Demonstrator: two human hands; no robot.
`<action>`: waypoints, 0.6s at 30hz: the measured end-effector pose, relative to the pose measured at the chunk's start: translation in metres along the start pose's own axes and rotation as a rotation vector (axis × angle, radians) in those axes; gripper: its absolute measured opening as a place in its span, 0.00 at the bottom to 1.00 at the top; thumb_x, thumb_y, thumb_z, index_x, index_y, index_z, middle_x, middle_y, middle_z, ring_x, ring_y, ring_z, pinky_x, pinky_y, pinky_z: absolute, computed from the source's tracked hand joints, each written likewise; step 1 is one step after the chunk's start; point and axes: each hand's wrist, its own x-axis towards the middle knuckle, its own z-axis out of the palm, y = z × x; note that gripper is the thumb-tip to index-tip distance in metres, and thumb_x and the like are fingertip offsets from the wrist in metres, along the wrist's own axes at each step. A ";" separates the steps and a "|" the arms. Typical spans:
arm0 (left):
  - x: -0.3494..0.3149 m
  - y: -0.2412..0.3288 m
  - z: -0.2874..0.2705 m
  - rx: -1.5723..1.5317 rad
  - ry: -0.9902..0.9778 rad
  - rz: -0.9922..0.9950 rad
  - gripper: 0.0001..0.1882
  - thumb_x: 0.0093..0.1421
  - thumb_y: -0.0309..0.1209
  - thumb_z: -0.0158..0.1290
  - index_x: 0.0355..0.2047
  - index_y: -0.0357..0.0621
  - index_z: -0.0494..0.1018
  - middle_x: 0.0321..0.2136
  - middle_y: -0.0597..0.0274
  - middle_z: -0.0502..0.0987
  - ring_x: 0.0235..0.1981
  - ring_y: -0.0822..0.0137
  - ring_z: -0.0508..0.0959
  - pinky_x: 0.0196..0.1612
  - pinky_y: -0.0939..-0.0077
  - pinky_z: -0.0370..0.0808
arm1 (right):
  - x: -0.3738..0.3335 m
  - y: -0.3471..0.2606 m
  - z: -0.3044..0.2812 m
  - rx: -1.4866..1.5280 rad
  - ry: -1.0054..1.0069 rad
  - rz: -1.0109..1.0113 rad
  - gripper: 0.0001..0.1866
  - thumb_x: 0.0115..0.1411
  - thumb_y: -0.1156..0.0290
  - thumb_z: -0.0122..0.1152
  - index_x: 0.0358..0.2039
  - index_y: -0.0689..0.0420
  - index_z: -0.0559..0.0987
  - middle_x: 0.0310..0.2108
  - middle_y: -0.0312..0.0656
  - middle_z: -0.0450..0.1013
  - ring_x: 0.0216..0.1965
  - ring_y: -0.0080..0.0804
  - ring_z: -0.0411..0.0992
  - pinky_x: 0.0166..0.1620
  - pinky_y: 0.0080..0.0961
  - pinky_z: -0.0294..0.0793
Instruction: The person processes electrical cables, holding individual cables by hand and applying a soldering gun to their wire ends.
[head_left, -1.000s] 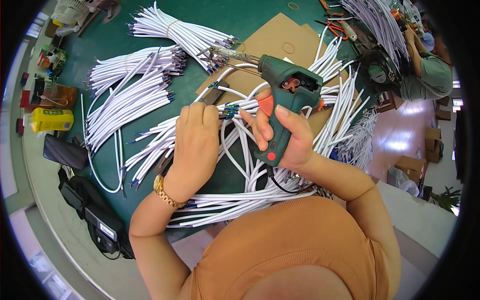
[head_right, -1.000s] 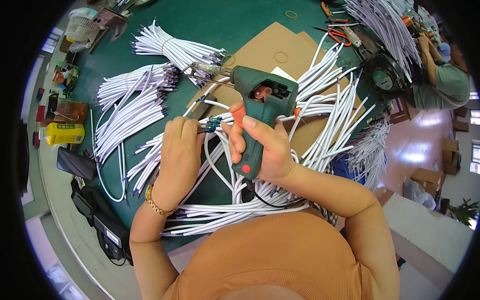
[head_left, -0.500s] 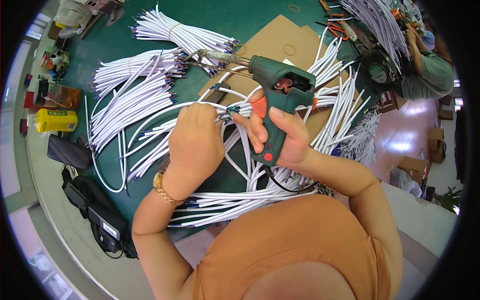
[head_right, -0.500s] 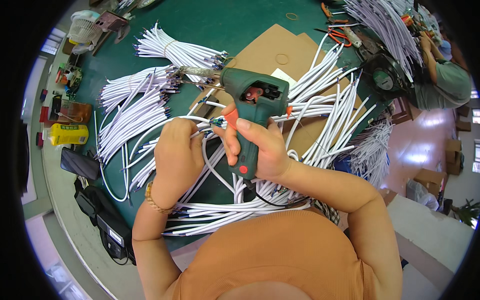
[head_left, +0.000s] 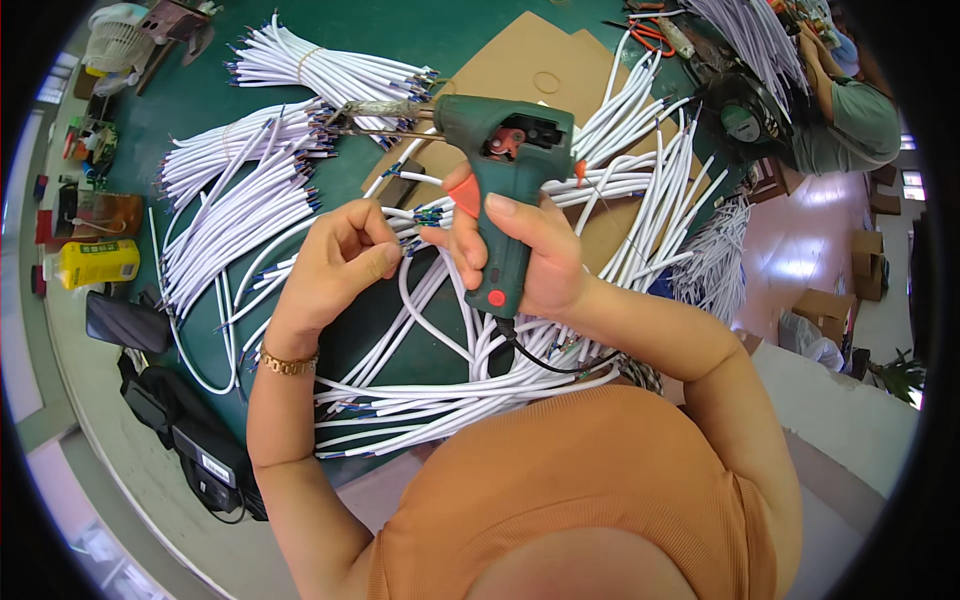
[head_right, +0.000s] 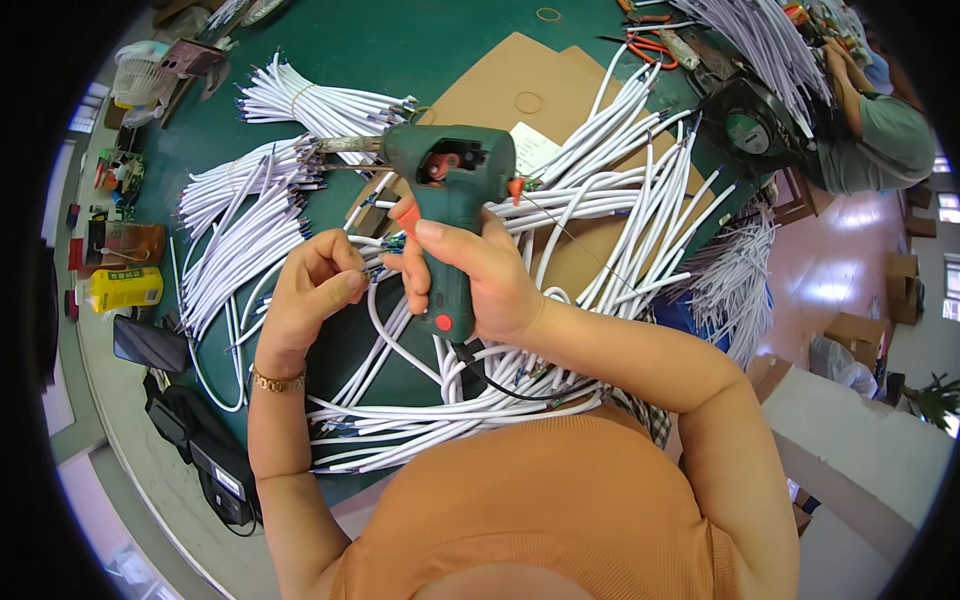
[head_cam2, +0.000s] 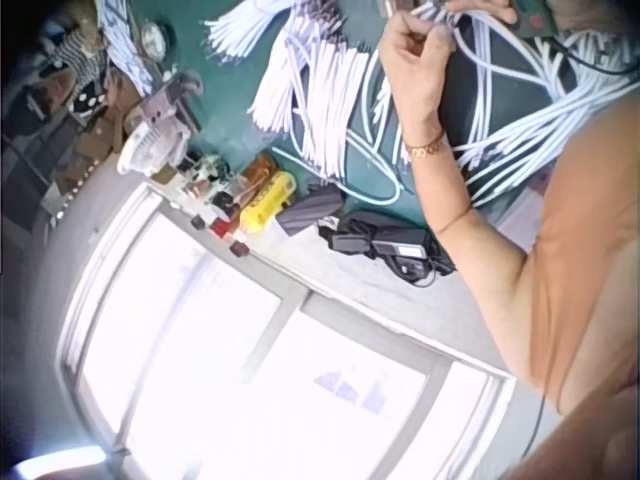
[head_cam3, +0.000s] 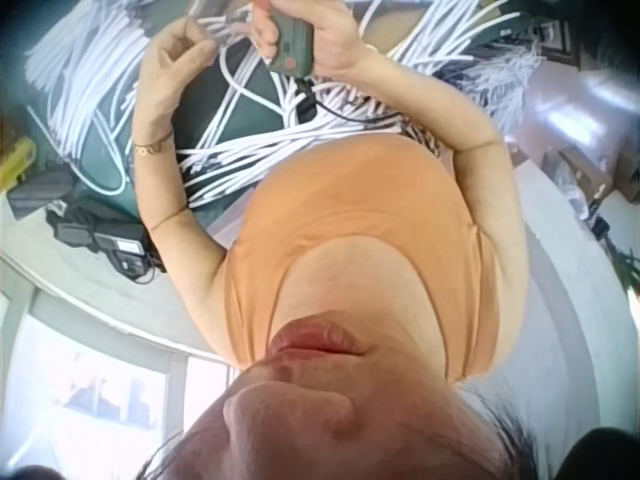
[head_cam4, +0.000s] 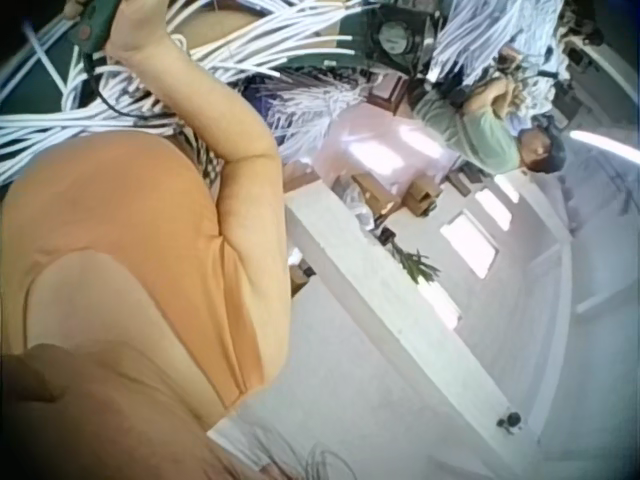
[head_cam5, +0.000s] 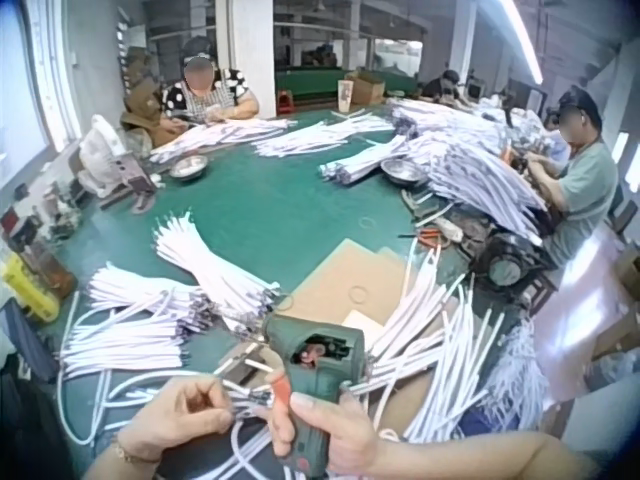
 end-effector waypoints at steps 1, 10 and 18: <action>0.000 -0.003 -0.001 0.014 -0.018 0.080 0.13 0.55 0.34 0.59 0.25 0.44 0.64 0.21 0.69 0.66 0.21 0.79 0.62 0.25 0.85 0.59 | 0.001 0.001 0.000 0.005 -0.005 0.008 0.20 0.64 0.59 0.44 0.52 0.57 0.65 0.20 0.37 0.66 0.21 0.28 0.70 0.58 0.42 0.62; 0.003 0.010 0.009 0.906 0.080 0.676 0.07 0.38 0.21 0.52 0.17 0.41 0.64 0.15 0.55 0.66 0.14 0.53 0.67 0.18 0.66 0.62 | 0.004 0.003 -0.001 -0.014 -0.024 0.022 0.20 0.64 0.60 0.46 0.51 0.59 0.66 0.21 0.38 0.68 0.21 0.29 0.70 0.53 0.38 0.67; 0.000 0.008 0.011 1.061 0.117 0.552 0.07 0.41 0.22 0.52 0.19 0.41 0.63 0.16 0.55 0.67 0.17 0.52 0.70 0.20 0.65 0.65 | 0.006 0.003 0.000 -0.014 -0.033 0.034 0.20 0.64 0.60 0.45 0.51 0.60 0.66 0.20 0.39 0.68 0.21 0.30 0.70 0.52 0.37 0.68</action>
